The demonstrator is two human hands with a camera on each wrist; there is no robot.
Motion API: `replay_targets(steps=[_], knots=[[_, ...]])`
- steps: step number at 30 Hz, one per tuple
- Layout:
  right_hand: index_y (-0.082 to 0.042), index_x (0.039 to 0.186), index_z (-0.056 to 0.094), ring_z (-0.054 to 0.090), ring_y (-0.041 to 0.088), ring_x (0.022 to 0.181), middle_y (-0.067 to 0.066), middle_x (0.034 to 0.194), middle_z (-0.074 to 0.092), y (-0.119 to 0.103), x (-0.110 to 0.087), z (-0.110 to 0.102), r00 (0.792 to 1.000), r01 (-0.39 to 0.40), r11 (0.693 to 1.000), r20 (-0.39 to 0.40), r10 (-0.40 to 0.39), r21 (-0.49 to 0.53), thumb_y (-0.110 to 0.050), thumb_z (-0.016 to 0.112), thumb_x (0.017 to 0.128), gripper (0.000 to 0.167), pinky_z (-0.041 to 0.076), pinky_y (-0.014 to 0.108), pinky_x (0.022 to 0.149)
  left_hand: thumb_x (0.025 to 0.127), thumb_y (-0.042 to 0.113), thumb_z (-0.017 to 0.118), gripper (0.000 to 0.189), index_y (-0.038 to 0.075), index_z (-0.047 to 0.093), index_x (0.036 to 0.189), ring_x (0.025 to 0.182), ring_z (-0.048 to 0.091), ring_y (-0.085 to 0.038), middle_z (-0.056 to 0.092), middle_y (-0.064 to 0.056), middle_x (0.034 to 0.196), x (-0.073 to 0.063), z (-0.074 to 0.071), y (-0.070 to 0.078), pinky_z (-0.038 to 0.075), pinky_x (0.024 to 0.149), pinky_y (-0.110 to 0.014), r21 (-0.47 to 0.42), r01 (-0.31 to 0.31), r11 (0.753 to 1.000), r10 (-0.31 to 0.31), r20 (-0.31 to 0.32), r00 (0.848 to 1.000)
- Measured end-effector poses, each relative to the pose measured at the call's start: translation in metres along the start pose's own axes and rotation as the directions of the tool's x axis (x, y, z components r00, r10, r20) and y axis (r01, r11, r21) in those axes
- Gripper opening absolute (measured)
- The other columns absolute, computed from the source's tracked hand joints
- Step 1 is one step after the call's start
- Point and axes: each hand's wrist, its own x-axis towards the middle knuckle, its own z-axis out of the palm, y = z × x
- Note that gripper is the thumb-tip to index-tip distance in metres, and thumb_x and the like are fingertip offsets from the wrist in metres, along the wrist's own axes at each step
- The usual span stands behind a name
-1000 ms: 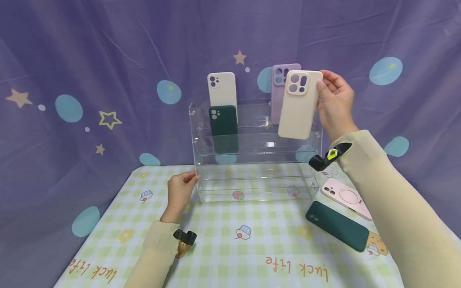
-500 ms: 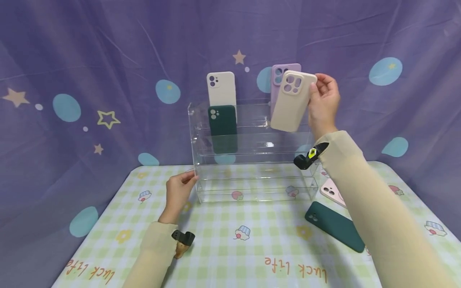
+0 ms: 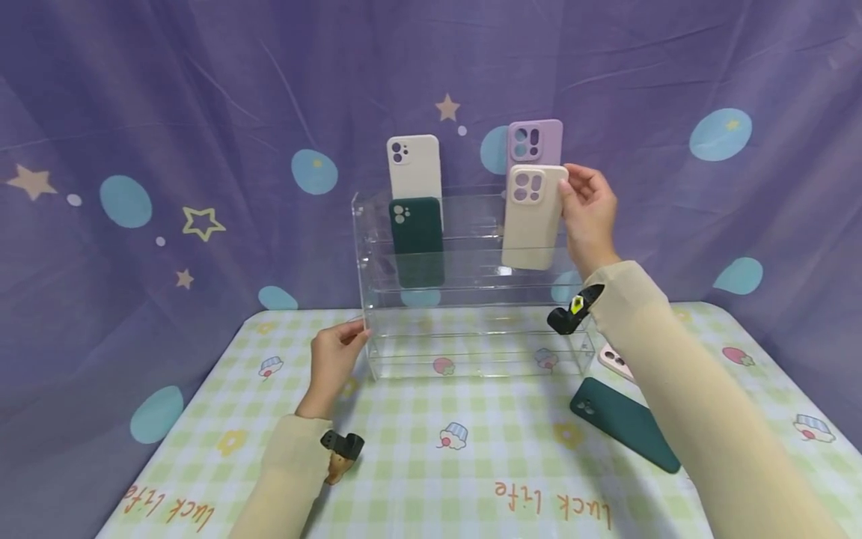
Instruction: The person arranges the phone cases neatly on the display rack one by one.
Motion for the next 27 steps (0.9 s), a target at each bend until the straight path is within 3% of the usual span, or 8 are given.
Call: replay_targets(steps=[7,12,20,25,27], knots=[[-0.004,0.100,0.067,0.058,0.010,0.074,0.001,0.087,0.064,0.006,-0.004,-0.001,0.999,-0.022,0.997,-0.030,0.019,-0.075,0.005,0.062,0.087,0.017,0.047,0.016,0.058,0.085,0.011,0.070,0.020,-0.002,0.071,0.101,0.078,0.067,-0.024,0.071,-0.014,0.101,-0.001,0.001,0.000,0.047,0.063,-0.014,0.015,-0.005,1.000,0.005,-0.013,1.000],[-0.002,0.100,0.068,0.055,0.008,0.072,-0.003,0.083,0.063,0.009,-0.009,-0.003,1.000,-0.015,0.986,-0.022,0.011,-0.165,0.005,0.063,0.086,0.017,0.046,0.017,0.062,0.085,0.011,0.070,0.020,-0.002,0.072,0.101,0.077,0.067,-0.025,0.071,-0.015,0.098,0.000,0.002,0.000,0.048,0.063,-0.016,0.044,-0.021,0.999,0.022,-0.017,1.000],[-0.002,0.100,0.067,0.056,0.011,0.076,0.000,0.083,0.060,0.005,-0.009,-0.009,0.997,-0.072,0.988,0.003,0.073,-0.137,0.008,0.061,0.086,0.018,0.050,0.016,0.064,0.085,0.010,0.070,0.019,-0.002,0.072,0.100,0.077,0.068,-0.025,0.071,-0.015,0.097,-0.001,0.002,0.001,0.048,0.063,-0.016,0.041,-0.028,0.999,0.029,-0.024,0.999],[0.005,0.110,0.065,0.059,0.008,0.075,-0.003,0.080,0.063,0.000,-0.009,-0.009,0.991,-0.127,0.979,-0.058,0.119,-0.161,0.007,0.064,0.084,0.026,0.051,0.016,0.065,0.085,0.010,0.070,0.019,-0.001,0.072,0.100,0.077,0.068,-0.025,0.071,-0.015,0.098,-0.002,0.003,0.000,0.048,0.063,-0.016,0.048,-0.032,0.998,0.033,-0.021,0.999],[0.005,0.106,0.068,0.060,0.008,0.073,-0.002,0.079,0.065,-0.001,-0.009,-0.008,0.987,-0.149,0.976,-0.082,0.138,-0.160,0.007,0.066,0.082,0.024,0.051,0.016,0.065,0.085,0.011,0.070,0.019,-0.001,0.072,0.100,0.077,0.068,-0.025,0.071,-0.014,0.098,-0.002,0.002,0.000,0.048,0.063,-0.017,0.053,-0.033,0.998,0.034,-0.024,0.999]])
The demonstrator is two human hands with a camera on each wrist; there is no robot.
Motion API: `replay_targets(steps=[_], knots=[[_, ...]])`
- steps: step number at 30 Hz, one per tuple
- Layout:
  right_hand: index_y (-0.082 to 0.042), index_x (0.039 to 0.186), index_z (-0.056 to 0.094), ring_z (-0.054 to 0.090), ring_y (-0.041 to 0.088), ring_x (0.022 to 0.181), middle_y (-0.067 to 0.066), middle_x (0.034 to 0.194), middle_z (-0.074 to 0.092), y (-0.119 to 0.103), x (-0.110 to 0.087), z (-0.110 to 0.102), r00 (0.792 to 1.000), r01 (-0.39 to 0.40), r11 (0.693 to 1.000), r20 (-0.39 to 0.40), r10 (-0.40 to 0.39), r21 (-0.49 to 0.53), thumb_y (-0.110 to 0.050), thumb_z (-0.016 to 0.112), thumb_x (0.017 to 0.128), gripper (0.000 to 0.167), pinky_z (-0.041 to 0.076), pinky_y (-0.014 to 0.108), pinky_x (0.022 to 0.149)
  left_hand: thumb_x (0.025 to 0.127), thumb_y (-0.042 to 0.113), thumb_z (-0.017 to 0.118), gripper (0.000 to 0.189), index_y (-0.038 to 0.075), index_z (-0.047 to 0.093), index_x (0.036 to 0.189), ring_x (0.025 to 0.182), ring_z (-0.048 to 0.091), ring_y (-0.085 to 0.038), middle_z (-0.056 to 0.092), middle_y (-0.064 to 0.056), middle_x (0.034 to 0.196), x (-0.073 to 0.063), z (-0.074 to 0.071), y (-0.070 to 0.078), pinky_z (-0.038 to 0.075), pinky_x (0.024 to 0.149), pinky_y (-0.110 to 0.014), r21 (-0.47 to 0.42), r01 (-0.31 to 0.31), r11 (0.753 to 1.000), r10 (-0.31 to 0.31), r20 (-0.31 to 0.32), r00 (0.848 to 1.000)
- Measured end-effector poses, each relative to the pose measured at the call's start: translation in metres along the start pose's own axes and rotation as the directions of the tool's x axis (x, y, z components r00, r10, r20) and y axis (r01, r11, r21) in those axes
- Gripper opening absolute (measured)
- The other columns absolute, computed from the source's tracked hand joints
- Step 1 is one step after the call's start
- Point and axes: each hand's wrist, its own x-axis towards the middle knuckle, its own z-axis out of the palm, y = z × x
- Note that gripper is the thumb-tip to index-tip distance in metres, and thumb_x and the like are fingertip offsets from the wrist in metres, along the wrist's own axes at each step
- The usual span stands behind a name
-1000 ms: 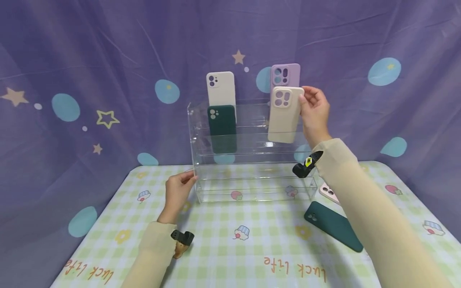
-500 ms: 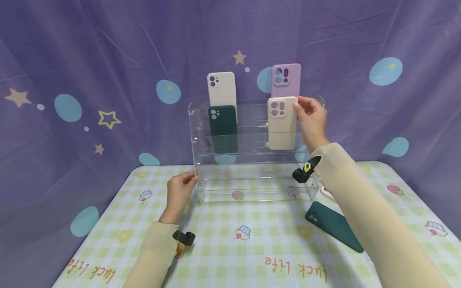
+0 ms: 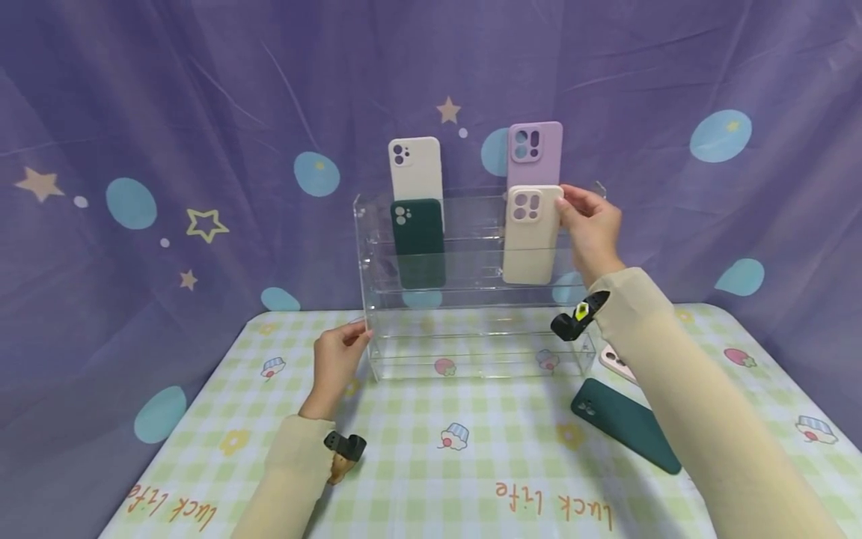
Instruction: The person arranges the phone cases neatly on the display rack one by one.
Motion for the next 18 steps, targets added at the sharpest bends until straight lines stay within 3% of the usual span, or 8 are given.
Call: replay_targets(steps=[4,7,13,18], knots=[[-0.002,0.086,0.071,0.058,0.008,0.069,-0.001,0.073,0.063,0.001,-0.001,-0.001,0.999,-0.032,0.999,-0.008,0.032,-0.014,0.007,0.068,0.080,0.011,0.051,0.017,0.067,0.085,0.011,0.070,0.019,-0.001,0.072,0.100,0.077,0.068,-0.024,0.071,-0.014,0.098,0.000,0.000,0.000,0.048,0.063,-0.018,0.002,0.002,1.000,-0.002,-0.009,1.000],[-0.009,0.076,0.069,0.057,0.007,0.067,-0.002,0.069,0.061,0.002,-0.002,-0.002,0.999,-0.046,0.999,-0.009,0.046,-0.026,0.005,0.069,0.080,0.015,0.051,0.017,0.068,0.085,0.011,0.070,0.019,-0.001,0.072,0.100,0.078,0.068,-0.024,0.071,-0.013,0.100,0.000,-0.001,0.000,0.050,0.065,-0.020,-0.001,0.006,1.000,-0.006,-0.006,1.000],[-0.009,0.078,0.069,0.058,0.007,0.065,-0.002,0.070,0.062,0.004,-0.003,-0.009,0.999,-0.052,0.998,0.015,0.052,0.024,0.004,0.071,0.079,0.013,0.051,0.016,0.066,0.086,0.012,0.070,0.020,0.000,0.072,0.101,0.081,0.068,-0.024,0.070,-0.011,0.105,-0.001,0.000,0.000,0.054,0.070,-0.031,0.000,0.016,1.000,-0.016,0.005,1.000],[-0.007,0.086,0.071,0.061,0.005,0.066,-0.005,0.072,0.066,-0.001,-0.007,-0.022,0.996,-0.069,0.997,0.053,0.068,0.023,0.002,0.072,0.079,0.012,0.051,0.015,0.065,0.085,0.012,0.070,0.020,0.000,0.072,0.101,0.080,0.068,-0.024,0.070,-0.012,0.104,0.000,0.001,-0.001,0.050,0.066,-0.020,-0.008,0.021,1.000,-0.021,0.004,1.000]])
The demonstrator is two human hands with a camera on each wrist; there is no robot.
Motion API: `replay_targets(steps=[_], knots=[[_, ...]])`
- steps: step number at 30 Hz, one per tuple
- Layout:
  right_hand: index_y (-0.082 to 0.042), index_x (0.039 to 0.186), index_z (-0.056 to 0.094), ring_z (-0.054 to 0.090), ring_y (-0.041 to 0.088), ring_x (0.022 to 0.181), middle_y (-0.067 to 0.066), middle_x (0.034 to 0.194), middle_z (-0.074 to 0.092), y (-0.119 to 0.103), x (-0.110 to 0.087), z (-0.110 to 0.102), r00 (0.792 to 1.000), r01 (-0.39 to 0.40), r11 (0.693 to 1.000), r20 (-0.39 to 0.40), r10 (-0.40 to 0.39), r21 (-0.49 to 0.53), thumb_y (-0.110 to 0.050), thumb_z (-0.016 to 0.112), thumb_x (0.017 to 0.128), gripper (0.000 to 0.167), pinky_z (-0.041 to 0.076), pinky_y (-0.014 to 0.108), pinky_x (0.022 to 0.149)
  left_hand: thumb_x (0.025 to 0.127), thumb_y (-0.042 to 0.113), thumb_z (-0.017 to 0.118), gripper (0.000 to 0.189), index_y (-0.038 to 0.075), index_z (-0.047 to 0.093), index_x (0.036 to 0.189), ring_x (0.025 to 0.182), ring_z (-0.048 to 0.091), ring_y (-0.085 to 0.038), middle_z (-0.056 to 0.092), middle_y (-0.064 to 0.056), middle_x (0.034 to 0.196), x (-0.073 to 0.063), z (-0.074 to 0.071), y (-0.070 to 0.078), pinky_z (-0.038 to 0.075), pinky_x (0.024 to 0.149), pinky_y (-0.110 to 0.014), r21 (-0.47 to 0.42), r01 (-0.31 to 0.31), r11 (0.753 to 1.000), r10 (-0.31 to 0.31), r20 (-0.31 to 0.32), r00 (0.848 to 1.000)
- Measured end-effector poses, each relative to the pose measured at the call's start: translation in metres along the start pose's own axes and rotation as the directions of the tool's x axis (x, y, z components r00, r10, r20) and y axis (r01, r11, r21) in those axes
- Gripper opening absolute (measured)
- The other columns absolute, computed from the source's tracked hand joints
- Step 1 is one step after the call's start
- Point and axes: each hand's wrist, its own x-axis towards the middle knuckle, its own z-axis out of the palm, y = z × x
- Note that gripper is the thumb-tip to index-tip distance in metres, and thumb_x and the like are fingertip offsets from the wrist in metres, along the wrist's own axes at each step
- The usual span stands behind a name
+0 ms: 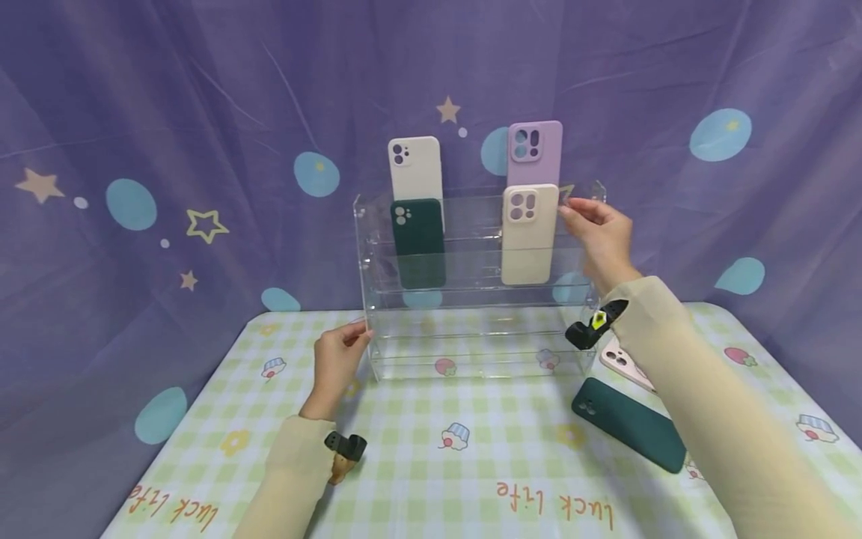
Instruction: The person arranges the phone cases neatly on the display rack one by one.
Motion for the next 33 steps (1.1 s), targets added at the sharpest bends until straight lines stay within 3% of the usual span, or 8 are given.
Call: replay_targets(steps=[5,9,12,14,19,23,30,33], knots=[[-0.003,0.101,0.069,0.064,0.006,0.074,-0.007,0.079,0.068,-0.001,-0.013,-0.023,0.994,0.029,0.986,0.104,-0.012,-0.161,-0.009,0.074,0.081,0.022,0.052,0.016,0.069,0.085,0.010,0.071,0.019,0.000,0.072,0.100,0.079,0.068,-0.025,0.070,-0.012,0.104,0.000,0.002,-0.001,0.049,0.065,-0.018,0.001,-0.009,1.000,0.009,-0.004,1.000],[-0.007,0.114,0.066,0.064,0.006,0.086,-0.009,0.096,0.069,0.001,-0.029,-0.047,0.953,0.082,0.900,0.299,0.055,-0.429,-0.028,0.071,0.084,0.038,0.050,0.017,0.078,0.084,0.010,0.071,0.019,0.000,0.072,0.100,0.079,0.069,-0.025,0.070,-0.011,0.105,-0.001,0.003,-0.001,0.052,0.067,-0.022,0.005,-0.012,1.000,0.012,-0.009,1.000],[-0.009,0.120,0.063,0.062,0.005,0.095,-0.007,0.109,0.068,0.005,-0.043,-0.067,0.875,0.147,0.814,0.458,0.158,-0.562,-0.034,0.067,0.087,0.042,0.048,0.018,0.082,0.084,0.009,0.071,0.019,-0.001,0.072,0.100,0.079,0.069,-0.025,0.070,-0.012,0.104,-0.001,0.003,-0.001,0.053,0.067,-0.026,-0.004,-0.021,1.000,0.021,-0.015,1.000],[-0.007,0.123,0.061,0.061,0.004,0.100,-0.002,0.115,0.066,0.010,-0.052,-0.081,0.807,0.179,0.795,0.549,0.218,-0.580,-0.030,0.065,0.089,0.041,0.048,0.020,0.083,0.084,0.008,0.071,0.018,-0.001,0.072,0.099,0.079,0.069,-0.025,0.070,-0.012,0.104,-0.001,0.003,-0.001,0.054,0.067,-0.027,-0.008,-0.024,1.000,0.024,-0.020,1.000],[0.007,0.123,0.056,0.061,0.003,0.103,-0.002,0.117,0.064,0.031,-0.071,-0.115,0.648,0.223,0.835,0.716,0.258,-0.503,-0.010,0.062,0.091,0.036,0.051,0.022,0.082,0.084,0.008,0.071,0.018,-0.001,0.072,0.100,0.079,0.069,-0.025,0.070,-0.012,0.104,-0.001,0.004,-0.001,0.052,0.067,-0.022,-0.014,-0.027,1.000,0.027,-0.018,0.999],[0.007,0.121,0.057,0.059,0.003,0.107,0.004,0.120,0.063,0.053,-0.082,-0.136,0.575,0.276,0.843,0.782,0.240,-0.462,-0.001,0.062,0.088,0.034,0.048,0.020,0.087,0.084,0.009,0.071,0.019,-0.001,0.072,0.100,0.078,0.068,-0.025,0.071,-0.013,0.101,0.000,0.003,-0.001,0.049,0.064,-0.017,-0.015,-0.019,1.000,0.018,-0.017,1.000],[-0.005,0.126,0.057,0.055,0.004,0.112,0.012,0.124,0.060,0.079,-0.095,-0.162,0.520,0.406,0.734,0.798,0.305,-0.545,-0.011,0.069,0.086,0.043,0.040,0.013,0.093,0.085,0.010,0.070,0.019,-0.001,0.072,0.100,0.077,0.068,-0.025,0.071,-0.013,0.101,0.001,0.002,-0.001,0.046,0.062,-0.013,-0.036,-0.014,0.999,0.014,-0.010,1.000],[-0.007,0.128,0.056,0.050,-0.001,0.115,0.011,0.126,0.059,0.086,-0.097,-0.170,0.523,0.400,0.717,0.784,0.334,-0.571,-0.016,0.070,0.085,0.046,0.035,0.010,0.095,0.085,0.011,0.071,0.020,-0.001,0.072,0.100,0.077,0.068,-0.024,0.071,-0.013,0.101,0.001,0.002,-0.002,0.047,0.062,-0.013,-0.033,-0.012,0.999,0.012,-0.014,1.000]])
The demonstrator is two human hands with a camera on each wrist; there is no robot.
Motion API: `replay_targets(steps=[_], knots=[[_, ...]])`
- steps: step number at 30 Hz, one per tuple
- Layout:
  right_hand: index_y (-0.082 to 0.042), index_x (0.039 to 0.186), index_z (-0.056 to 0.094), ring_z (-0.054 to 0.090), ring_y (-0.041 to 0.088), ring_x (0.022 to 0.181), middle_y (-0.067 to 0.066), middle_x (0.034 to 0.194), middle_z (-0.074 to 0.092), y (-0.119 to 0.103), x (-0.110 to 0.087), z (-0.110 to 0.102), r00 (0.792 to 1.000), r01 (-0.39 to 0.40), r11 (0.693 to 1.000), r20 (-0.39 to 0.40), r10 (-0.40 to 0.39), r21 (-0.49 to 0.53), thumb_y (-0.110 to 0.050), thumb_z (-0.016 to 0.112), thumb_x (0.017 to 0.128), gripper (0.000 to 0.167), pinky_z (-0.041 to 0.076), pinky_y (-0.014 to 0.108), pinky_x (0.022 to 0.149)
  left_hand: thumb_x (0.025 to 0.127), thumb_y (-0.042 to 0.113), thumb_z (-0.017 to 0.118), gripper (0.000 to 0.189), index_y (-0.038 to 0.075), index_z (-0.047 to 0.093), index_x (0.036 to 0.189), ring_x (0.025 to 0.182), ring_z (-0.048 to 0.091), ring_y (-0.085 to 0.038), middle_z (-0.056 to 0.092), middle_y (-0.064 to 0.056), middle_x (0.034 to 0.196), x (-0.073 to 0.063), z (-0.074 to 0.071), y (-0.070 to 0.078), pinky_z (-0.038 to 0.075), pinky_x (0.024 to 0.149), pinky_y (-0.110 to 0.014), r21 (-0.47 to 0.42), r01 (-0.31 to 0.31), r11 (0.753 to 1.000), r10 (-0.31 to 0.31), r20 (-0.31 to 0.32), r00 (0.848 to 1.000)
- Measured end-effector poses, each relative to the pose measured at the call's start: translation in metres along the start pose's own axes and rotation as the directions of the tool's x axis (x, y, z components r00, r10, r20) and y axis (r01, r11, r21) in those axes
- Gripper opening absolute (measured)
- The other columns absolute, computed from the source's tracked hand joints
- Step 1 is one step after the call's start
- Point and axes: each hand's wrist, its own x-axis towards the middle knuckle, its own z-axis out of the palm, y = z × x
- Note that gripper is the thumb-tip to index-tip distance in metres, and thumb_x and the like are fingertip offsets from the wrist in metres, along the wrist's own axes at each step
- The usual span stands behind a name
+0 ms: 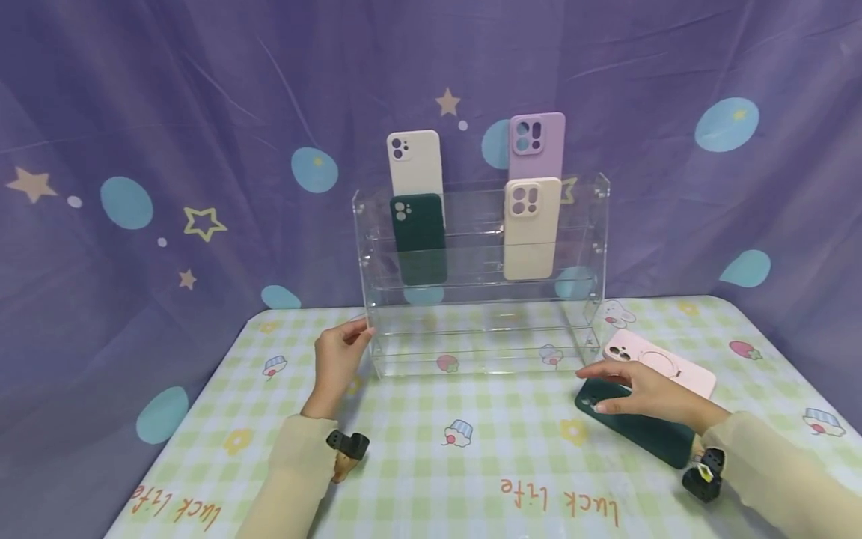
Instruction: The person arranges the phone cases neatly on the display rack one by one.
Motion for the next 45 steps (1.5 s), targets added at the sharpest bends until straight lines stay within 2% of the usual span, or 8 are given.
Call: replay_targets(steps=[6,15,20,24,29,32,39,45], knots=[[-0.008,0.131,0.054,0.039,-0.012,0.119,0.009,0.129,0.057,0.013,-0.005,0.000,0.999,-0.048,0.999,-0.019,0.047,-0.020,-0.022,0.072,0.083,0.053,0.028,0.007,0.095,0.084,0.010,0.071,0.019,-0.001,0.072,0.100,0.076,0.068,-0.025,0.071,-0.014,0.099,0.000,-0.001,0.000,0.046,0.062,-0.013,-0.005,0.006,1.000,-0.006,-0.004,1.000],[-0.008,0.132,0.053,0.038,-0.010,0.120,0.008,0.130,0.057,0.030,-0.006,0.005,0.993,-0.067,0.991,-0.102,0.055,-0.119,-0.028,0.075,0.081,0.059,0.043,0.023,0.094,0.085,0.010,0.070,0.020,-0.001,0.071,0.102,0.078,0.068,-0.026,0.071,-0.015,0.098,-0.002,-0.002,0.004,0.047,0.064,-0.014,-0.010,0.001,1.000,-0.001,0.004,1.000],[-0.009,0.135,0.050,0.043,-0.003,0.120,0.010,0.134,0.054,0.034,-0.004,0.007,0.995,-0.085,0.991,-0.063,0.079,-0.100,-0.032,0.074,0.081,0.063,0.041,0.019,0.093,0.085,0.011,0.070,0.021,-0.001,0.071,0.102,0.079,0.068,-0.025,0.071,-0.015,0.098,-0.002,-0.003,0.002,0.049,0.065,-0.016,-0.013,0.000,1.000,0.000,0.004,1.000],[-0.013,0.138,0.048,0.043,0.005,0.123,0.007,0.138,0.051,0.034,-0.006,0.009,0.996,-0.084,0.986,-0.032,0.080,-0.146,-0.041,0.075,0.077,0.072,0.037,0.015,0.093,0.085,0.012,0.070,0.022,-0.001,0.071,0.103,0.079,0.069,-0.026,0.071,-0.015,0.098,-0.002,-0.002,0.000,0.050,0.066,-0.017,-0.013,-0.010,1.000,0.010,0.000,1.000],[-0.013,0.142,0.043,0.032,-0.001,0.129,0.007,0.143,0.045,0.033,-0.009,0.011,0.999,-0.045,0.979,0.015,0.049,-0.197,-0.048,0.076,0.072,0.084,0.031,0.011,0.097,0.085,0.012,0.071,0.021,-0.001,0.071,0.102,0.079,0.069,-0.026,0.071,-0.015,0.098,-0.002,-0.002,0.000,0.051,0.066,-0.020,-0.018,-0.012,1.000,0.012,0.001,1.000],[-0.011,0.143,0.040,0.032,0.001,0.129,0.008,0.144,0.044,0.029,-0.008,0.011,0.997,-0.053,0.981,0.044,0.062,-0.185,-0.048,0.075,0.073,0.086,0.032,0.013,0.097,0.085,0.012,0.071,0.022,0.000,0.072,0.102,0.079,0.069,-0.025,0.071,-0.015,0.098,-0.002,-0.003,-0.001,0.051,0.066,-0.019,-0.013,-0.013,1.000,0.013,-0.002,1.000],[-0.015,0.141,0.043,0.040,0.017,0.130,0.005,0.142,0.046,0.024,-0.007,0.013,0.995,-0.076,0.972,0.048,0.089,-0.224,-0.051,0.074,0.072,0.084,0.036,0.018,0.096,0.085,0.012,0.071,0.021,-0.001,0.072,0.102,0.078,0.069,-0.025,0.071,-0.015,0.099,-0.002,-0.002,-0.001,0.048,0.064,-0.014,-0.023,-0.002,1.000,0.002,0.001,1.000],[-0.016,0.138,0.046,0.042,0.019,0.126,0.006,0.138,0.048,0.020,-0.007,0.013,1.000,-0.001,0.964,0.008,0.004,-0.267,-0.051,0.077,0.069,0.083,0.036,0.017,0.095,0.085,0.010,0.071,0.020,-0.001,0.072,0.101,0.078,0.069,-0.025,0.071,-0.015,0.098,-0.001,0.000,0.000,0.051,0.065,-0.018,-0.021,-0.003,1.000,0.003,-0.006,1.000]])
